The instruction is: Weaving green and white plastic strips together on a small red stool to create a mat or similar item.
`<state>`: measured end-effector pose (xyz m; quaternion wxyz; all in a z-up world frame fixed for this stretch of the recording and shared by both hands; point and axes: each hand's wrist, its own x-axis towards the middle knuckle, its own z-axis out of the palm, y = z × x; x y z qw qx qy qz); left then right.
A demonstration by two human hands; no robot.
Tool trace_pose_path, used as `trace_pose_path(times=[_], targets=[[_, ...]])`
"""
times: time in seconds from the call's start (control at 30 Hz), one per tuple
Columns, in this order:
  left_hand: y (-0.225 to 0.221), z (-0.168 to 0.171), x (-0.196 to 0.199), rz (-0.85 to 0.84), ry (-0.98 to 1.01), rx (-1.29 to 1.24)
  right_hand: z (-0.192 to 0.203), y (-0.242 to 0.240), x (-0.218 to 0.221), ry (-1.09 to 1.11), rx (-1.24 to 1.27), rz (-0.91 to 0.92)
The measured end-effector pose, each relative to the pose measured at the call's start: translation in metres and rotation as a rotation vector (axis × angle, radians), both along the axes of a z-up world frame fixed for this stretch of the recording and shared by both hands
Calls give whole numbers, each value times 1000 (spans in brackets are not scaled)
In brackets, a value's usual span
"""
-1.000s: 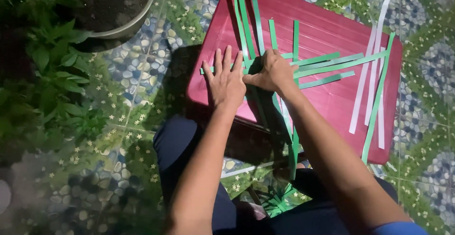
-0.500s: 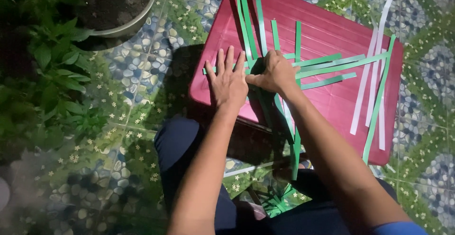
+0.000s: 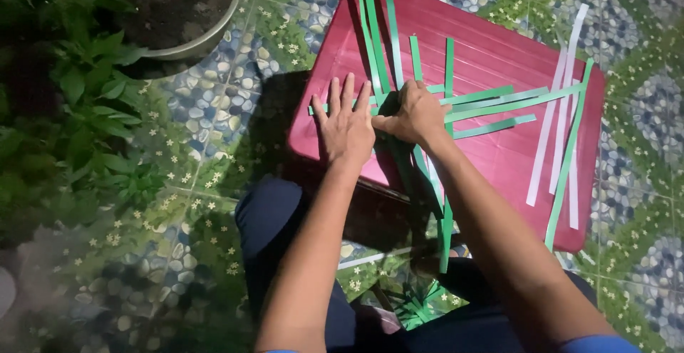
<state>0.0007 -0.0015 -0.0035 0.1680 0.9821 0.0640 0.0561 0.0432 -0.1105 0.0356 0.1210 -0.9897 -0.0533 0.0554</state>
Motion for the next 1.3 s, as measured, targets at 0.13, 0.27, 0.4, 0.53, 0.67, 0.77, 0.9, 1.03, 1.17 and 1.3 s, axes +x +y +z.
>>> trace_pose_path(times=[0.13,0.27,0.4,0.53,0.67,0.77,0.9,1.03,1.17,1.3], targets=[[-1,1,0,5,-16,-6,0,-3,-5,-82,68,62],[0,-4,1,16,-21,-6,-5,-2,-5,-122,62,79],[-1,-3,2,25,-25,0,-5,-4,-6,-164,69,107],[-1,-3,1,21,-25,-1,-16,-9,1,-168,62,93],[-1,-7,2,24,-45,-7,-9,-8,-4,-196,72,105],[-1,-4,2,21,-57,-8,-7,-15,-1,-162,34,105],[1,4,-2,20,-41,4,-18,-28,4,-158,90,141],[-2,5,-1,15,-24,6,-17,-40,4,-178,214,171],[-1,8,-3,12,-11,-9,-10,-56,5,-280,310,266],[-1,7,-3,12,-14,3,-11,-87,8,-413,211,214]])
